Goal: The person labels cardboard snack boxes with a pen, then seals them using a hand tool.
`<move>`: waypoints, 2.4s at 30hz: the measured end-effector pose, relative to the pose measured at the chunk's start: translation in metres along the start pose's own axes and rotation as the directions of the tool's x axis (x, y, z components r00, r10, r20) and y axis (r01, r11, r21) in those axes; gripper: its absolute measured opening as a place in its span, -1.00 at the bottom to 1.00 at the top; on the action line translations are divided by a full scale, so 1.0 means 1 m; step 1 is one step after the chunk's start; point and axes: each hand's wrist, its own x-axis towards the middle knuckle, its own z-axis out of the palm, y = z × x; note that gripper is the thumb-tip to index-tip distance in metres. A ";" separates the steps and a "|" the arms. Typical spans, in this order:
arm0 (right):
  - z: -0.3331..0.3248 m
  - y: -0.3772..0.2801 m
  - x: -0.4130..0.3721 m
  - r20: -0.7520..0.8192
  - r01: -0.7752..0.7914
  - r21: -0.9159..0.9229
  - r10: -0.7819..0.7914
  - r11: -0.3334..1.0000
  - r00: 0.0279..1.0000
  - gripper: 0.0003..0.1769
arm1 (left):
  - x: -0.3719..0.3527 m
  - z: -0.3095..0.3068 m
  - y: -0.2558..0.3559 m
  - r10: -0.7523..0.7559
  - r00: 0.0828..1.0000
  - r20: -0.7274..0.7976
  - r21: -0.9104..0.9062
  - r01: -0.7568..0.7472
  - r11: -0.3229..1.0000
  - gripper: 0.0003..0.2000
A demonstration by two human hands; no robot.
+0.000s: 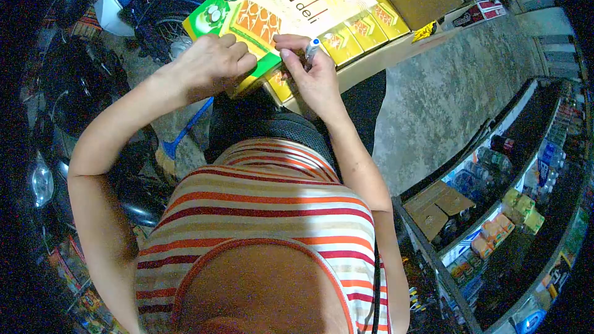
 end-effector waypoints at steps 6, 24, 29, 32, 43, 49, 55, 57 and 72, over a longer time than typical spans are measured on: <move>-0.001 0.003 0.002 0.007 0.033 -0.032 -0.033 0.999 0.999 -0.87 | -0.001 0.002 -0.008 0.044 0.999 0.025 -0.025 -0.043 0.999 -0.85; -0.001 0.005 0.000 -0.015 -0.031 -0.007 0.031 0.999 0.999 -0.86 | 0.006 0.026 0.049 -0.458 0.859 -0.228 0.059 0.482 0.874 -0.89; -0.004 0.011 0.002 0.014 0.075 -0.087 -0.074 0.993 0.997 -0.85 | 0.003 0.022 0.048 -0.399 0.882 -0.251 0.138 0.441 0.887 -0.92; -0.002 0.007 0.002 0.013 0.084 -0.101 -0.083 0.991 0.996 -0.86 | 0.003 0.017 0.042 -0.321 0.886 -0.335 0.101 0.373 0.922 -0.90; -0.001 0.002 0.001 0.009 0.026 -0.070 -0.026 0.997 1.000 -0.87 | 0.000 0.026 0.031 -0.279 0.915 -0.290 -0.063 0.273 0.960 -0.89; -0.004 0.004 0.002 0.042 0.086 -0.127 -0.081 0.988 0.996 -0.88 | -0.001 0.031 0.038 -0.401 0.854 -0.331 -0.118 0.384 0.916 -0.89; -0.006 0.009 0.004 0.040 0.077 -0.092 -0.074 0.993 0.996 -0.87 | -0.008 0.045 0.039 -0.480 0.790 -0.380 -0.223 0.426 0.877 -0.83; -0.005 0.006 0.004 0.052 0.136 -0.138 -0.130 0.981 0.990 -0.87 | -0.010 0.048 0.040 -0.508 0.783 -0.359 -0.221 0.458 0.861 -0.81; -0.007 0.008 0.004 0.076 0.094 -0.114 -0.086 0.989 0.993 -0.86 | -0.003 0.039 0.043 -0.481 0.846 -0.231 -0.207 0.441 0.874 -0.79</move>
